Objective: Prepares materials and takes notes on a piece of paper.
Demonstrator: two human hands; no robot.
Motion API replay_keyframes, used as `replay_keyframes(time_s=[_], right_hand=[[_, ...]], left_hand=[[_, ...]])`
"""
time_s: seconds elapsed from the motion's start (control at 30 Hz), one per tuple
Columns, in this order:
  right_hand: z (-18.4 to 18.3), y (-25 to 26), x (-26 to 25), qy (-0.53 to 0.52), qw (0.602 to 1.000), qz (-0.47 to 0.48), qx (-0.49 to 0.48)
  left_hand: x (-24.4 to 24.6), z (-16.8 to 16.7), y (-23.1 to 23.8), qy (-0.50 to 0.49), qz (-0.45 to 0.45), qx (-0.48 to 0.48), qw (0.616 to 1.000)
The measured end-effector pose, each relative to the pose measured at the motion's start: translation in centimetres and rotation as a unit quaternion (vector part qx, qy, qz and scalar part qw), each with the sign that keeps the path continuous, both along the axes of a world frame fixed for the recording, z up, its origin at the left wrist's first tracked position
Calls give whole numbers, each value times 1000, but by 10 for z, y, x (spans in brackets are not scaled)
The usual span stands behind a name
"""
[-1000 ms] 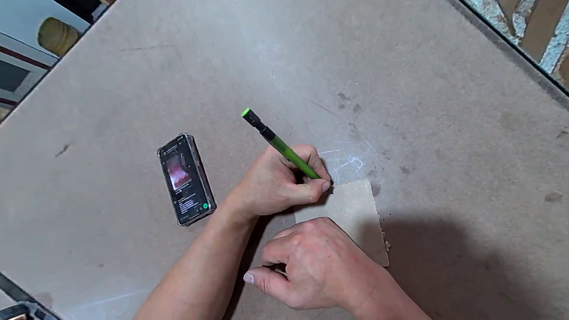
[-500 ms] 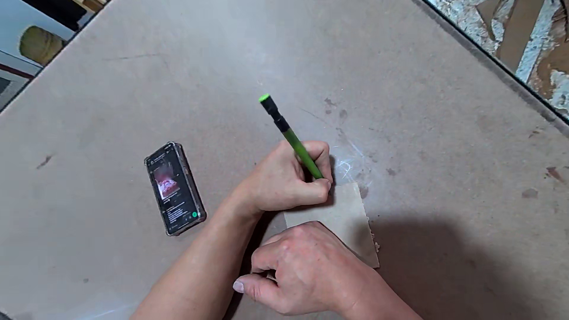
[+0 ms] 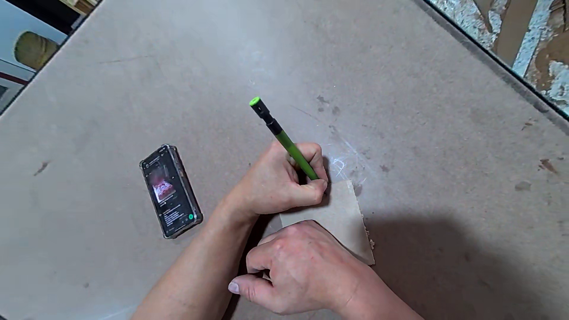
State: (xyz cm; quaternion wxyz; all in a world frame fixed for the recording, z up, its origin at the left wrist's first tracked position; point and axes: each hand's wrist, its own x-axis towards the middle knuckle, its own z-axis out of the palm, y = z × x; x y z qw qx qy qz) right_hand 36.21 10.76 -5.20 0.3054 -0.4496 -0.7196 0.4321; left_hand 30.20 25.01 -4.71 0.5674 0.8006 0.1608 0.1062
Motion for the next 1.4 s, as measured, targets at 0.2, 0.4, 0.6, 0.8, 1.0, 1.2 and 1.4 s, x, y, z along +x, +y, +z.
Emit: replay_keyframes(time_s=[0.2,0.4,0.6,0.8,1.0,1.2,1.4], right_hand=[[1,1,0,-4,1000,6,-10],[1,1,1,-4,1000,6,-8],[1,2,1,-6,1000,6,-8],[2,2,1,-9,1000,7,-8],[1,1,0,-7,1000,4,-8],[0,1,-1,-14,1000,3,-7],[2,1,0,-21,1000,8,-18]], left_hand=[[0,-2,0,-8,-12,-8,1000],[2,-2,0,-12,-7,-6,1000],[4,-3,-2,-15,9,9,1000],[4,-2,-4,-16,8,-7,1000],[3,-2,-3,-14,-5,2,1000],[3,-3,-4,-21,-4,-6,1000],[4,-4,-6,-33,18,-2,999]])
